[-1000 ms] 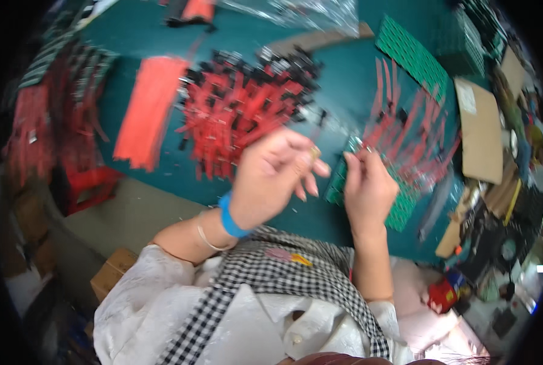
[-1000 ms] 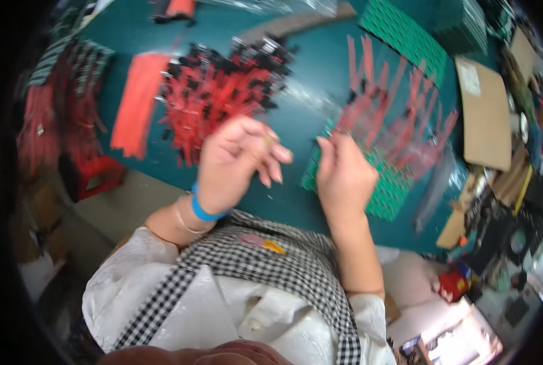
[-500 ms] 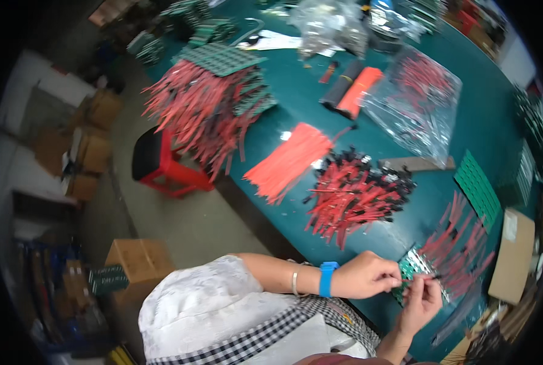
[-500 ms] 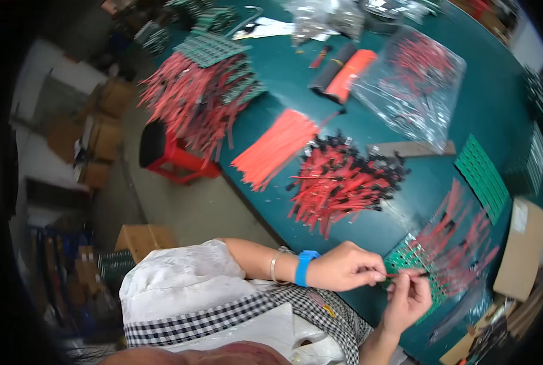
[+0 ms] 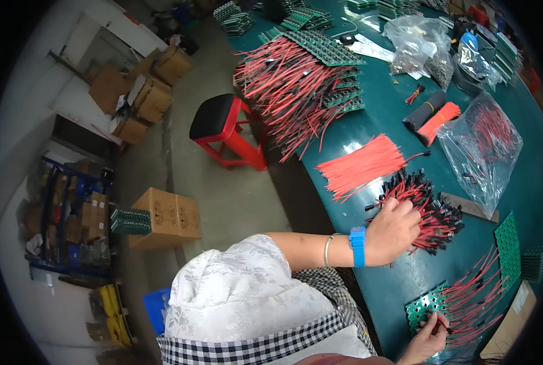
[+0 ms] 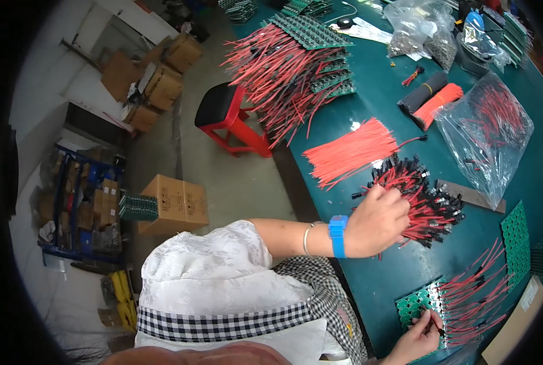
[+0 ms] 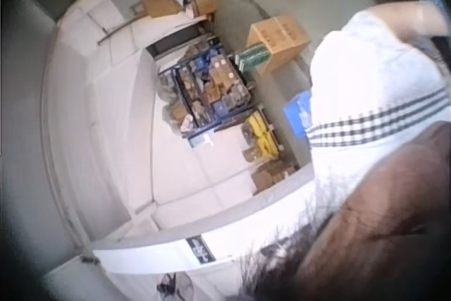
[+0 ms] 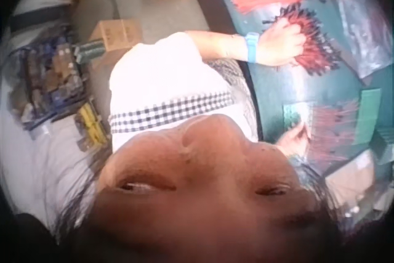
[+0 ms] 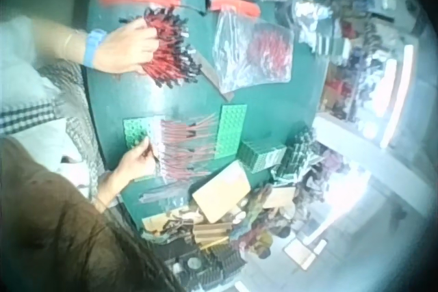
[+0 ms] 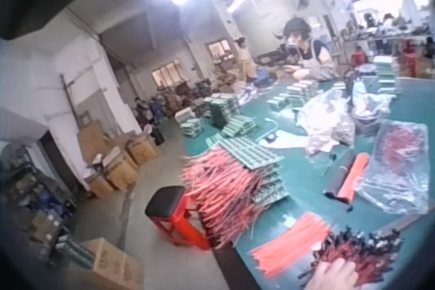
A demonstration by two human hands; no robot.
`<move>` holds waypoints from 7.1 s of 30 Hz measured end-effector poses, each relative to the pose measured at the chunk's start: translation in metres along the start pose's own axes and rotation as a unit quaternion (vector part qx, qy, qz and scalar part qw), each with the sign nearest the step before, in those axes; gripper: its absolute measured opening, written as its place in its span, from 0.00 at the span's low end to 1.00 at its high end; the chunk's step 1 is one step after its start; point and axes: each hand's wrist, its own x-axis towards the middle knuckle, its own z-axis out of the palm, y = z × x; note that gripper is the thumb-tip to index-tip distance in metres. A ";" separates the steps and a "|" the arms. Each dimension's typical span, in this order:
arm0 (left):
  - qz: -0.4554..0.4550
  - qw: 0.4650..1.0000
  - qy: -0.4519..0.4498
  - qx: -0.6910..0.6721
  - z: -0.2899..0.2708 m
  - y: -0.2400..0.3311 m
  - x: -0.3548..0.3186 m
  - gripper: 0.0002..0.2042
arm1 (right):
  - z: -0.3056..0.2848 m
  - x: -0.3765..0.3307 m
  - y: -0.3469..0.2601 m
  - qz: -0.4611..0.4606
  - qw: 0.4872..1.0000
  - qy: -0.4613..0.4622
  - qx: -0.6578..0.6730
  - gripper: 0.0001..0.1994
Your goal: Insert red and black wires into green LED circuit boards at an assembly line station.
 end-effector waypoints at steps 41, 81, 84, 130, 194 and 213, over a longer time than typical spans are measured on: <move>-0.220 0.854 -0.023 -0.472 -0.005 0.020 0.016 0.03 | 0.022 0.009 0.006 -0.012 0.970 0.169 0.176 0.04; -0.206 0.778 -0.238 -0.543 0.006 0.047 -0.024 0.04 | 0.030 0.019 -0.001 -0.122 0.976 0.172 0.051 0.04; -0.217 0.776 -0.240 -0.541 0.003 0.048 -0.023 0.05 | 0.029 0.020 -0.003 -0.124 0.978 0.163 0.047 0.05; -0.220 0.769 -0.223 -0.558 0.004 0.054 -0.021 0.03 | 0.031 0.027 -0.006 -0.104 0.984 0.142 0.035 0.07; -0.248 0.680 -0.241 -0.647 0.004 0.051 -0.031 0.09 | 0.036 0.015 0.006 -0.026 0.941 0.160 0.296 0.03; -0.226 0.697 -0.288 -0.617 0.003 0.051 -0.026 0.11 | 0.036 0.021 0.008 -0.109 0.959 0.204 0.161 0.05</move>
